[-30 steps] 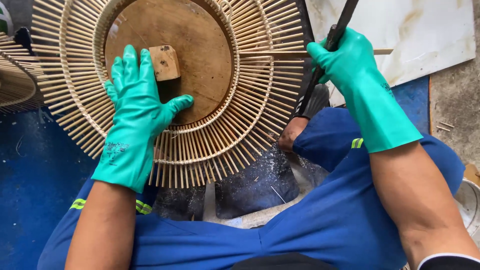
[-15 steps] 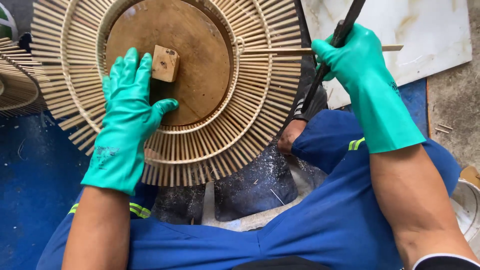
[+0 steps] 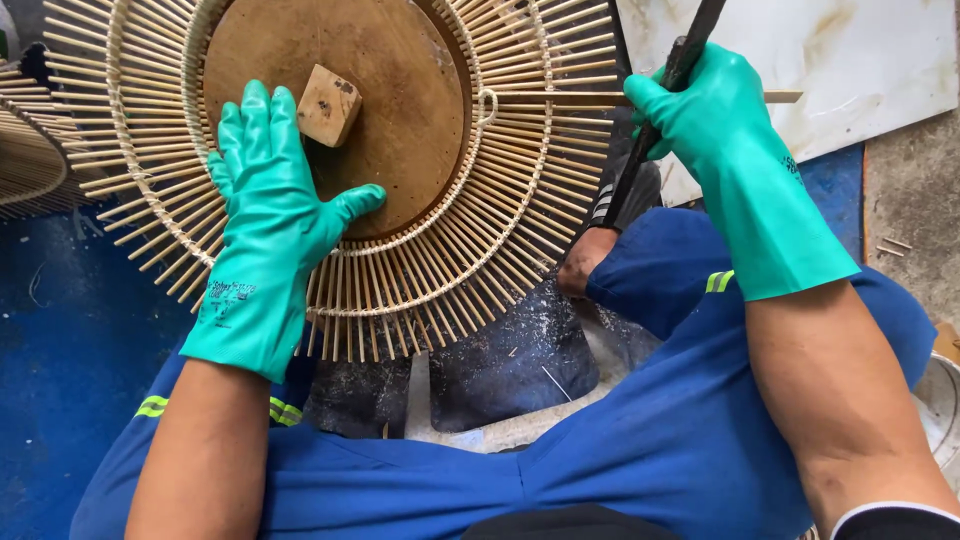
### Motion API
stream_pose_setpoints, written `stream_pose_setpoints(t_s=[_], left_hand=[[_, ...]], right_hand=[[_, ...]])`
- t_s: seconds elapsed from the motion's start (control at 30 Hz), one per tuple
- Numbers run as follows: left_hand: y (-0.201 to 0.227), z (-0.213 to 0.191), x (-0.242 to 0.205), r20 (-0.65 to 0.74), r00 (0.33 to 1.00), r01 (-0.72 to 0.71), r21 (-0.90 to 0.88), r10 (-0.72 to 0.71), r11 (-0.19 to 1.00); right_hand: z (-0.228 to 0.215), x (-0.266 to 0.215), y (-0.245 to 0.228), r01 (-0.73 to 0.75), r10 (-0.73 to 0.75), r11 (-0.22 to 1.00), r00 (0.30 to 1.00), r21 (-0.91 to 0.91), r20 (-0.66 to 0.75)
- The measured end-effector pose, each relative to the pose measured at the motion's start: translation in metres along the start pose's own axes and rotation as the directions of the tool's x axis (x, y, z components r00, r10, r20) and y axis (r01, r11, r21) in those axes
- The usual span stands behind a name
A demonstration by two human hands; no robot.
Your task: Trimming and refining the spokes of a circular bamboo decorative frame using a knife.
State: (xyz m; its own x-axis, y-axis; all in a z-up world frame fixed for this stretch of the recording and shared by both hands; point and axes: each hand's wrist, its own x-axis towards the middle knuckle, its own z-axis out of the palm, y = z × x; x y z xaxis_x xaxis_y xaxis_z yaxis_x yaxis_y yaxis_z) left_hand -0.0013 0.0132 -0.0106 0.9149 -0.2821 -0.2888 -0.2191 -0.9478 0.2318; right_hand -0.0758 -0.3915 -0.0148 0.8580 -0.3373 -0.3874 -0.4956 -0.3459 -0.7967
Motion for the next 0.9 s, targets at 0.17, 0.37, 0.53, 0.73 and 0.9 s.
stream_pose_setpoints(t_s=[0.17, 0.37, 0.53, 0.73, 0.9], left_hand=[[-0.002, -0.003, 0.003, -0.022, 0.999, -0.033, -0.010, 0.033, 0.999], [-0.004, -0.002, 0.001, 0.004, 1.000, -0.022, 0.009, 0.022, 1.000], [0.004, 0.006, 0.004, -0.124, 0.992, -0.027, -0.094, 0.015, 0.995], [0.013, -0.003, 0.010, -0.072, 0.995, 0.066, -0.073, -0.071, 0.995], [-0.002, 0.012, 0.005, -0.101, 0.995, -0.016, -0.093, 0.007, 0.996]], right_hand=[[-0.002, 0.002, 0.005, 0.018, -0.018, 1.000, 1.000, 0.010, -0.009], [-0.028, -0.021, -0.019, -0.017, 0.018, 1.000, 1.000, -0.026, 0.014], [-0.039, -0.102, -0.078, 0.216, -0.208, 0.966, 0.976, 0.146, -0.066], [-0.002, -0.112, -0.067, 0.443, -0.438, 0.845, 0.895, 0.299, -0.088], [0.001, -0.121, -0.069, 0.378, -0.385, 0.885, 0.922, 0.271, -0.028]])
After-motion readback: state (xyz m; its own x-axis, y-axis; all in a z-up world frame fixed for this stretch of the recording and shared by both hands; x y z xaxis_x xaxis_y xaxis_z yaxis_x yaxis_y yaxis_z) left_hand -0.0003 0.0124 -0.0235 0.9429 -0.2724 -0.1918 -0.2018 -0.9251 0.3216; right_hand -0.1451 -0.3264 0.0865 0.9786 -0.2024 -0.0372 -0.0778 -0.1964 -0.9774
